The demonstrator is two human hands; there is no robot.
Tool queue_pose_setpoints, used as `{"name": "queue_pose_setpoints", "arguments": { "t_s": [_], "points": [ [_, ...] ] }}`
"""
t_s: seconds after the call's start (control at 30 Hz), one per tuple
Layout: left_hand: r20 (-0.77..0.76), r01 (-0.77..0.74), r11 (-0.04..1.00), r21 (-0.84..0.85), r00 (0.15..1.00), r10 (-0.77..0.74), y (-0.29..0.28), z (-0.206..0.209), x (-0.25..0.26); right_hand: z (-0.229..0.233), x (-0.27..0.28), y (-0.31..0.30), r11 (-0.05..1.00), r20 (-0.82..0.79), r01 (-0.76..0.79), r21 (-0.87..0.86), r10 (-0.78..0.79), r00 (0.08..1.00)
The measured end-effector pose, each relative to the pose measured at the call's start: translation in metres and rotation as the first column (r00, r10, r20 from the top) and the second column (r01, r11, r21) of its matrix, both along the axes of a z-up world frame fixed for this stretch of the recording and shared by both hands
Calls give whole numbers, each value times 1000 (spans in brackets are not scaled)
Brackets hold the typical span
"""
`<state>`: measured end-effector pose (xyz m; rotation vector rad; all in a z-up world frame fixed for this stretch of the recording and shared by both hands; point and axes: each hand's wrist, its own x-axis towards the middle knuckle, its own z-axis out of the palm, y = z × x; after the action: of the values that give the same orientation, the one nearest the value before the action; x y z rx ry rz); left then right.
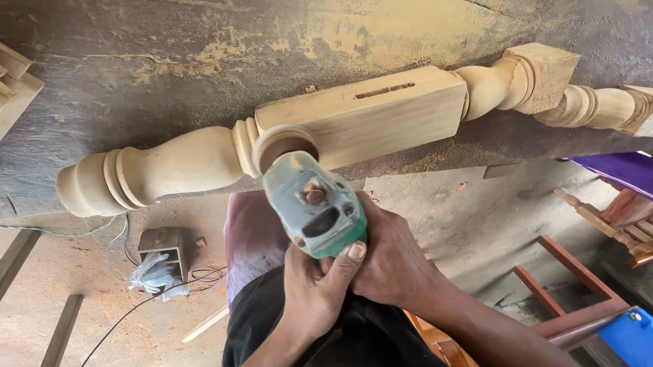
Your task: Sanding carved wooden furniture legs using an angle grinder with a sanding disc attachment to smooth the surface.
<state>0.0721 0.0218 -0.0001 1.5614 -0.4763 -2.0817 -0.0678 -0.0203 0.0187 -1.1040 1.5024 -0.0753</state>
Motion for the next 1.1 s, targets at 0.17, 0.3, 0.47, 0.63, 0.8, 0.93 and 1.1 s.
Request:
{"name": "queue_pose_setpoints", "arguments": {
  "t_s": [0.17,0.3,0.47,0.63,0.8,0.93,1.1],
  "points": [
    [-13,-10,997,-72,1000,9,-12,1,-24,-2,-25,2,999,-32,25,38,-24,999],
    [-10,12,1000,-20,1000,-12,-12,1,-43,-3,-42,3,996,9,88,-16,-88,996],
    [-84,-31,998,-50,996,27,-17,1,-62,-7,-63,10,988,-13,148,39,-148,989],
    [-174,-48,998,-31,984,42,-20,-1,-81,-9,-85,15,982,22,188,-4,-188,982],
    [-109,69,997,30,992,-65,-27,-2,-101,-11,-105,19,969,-23,235,73,-234,972],
    [132,429,846,-316,903,-408,-35,-16,-91,-6,-130,22,955,-65,295,-17,-295,953],
    [938,920,214,-329,344,-38,-101,-43,-58,14,-178,53,904,-211,426,-27,-422,882]
  ]
}}
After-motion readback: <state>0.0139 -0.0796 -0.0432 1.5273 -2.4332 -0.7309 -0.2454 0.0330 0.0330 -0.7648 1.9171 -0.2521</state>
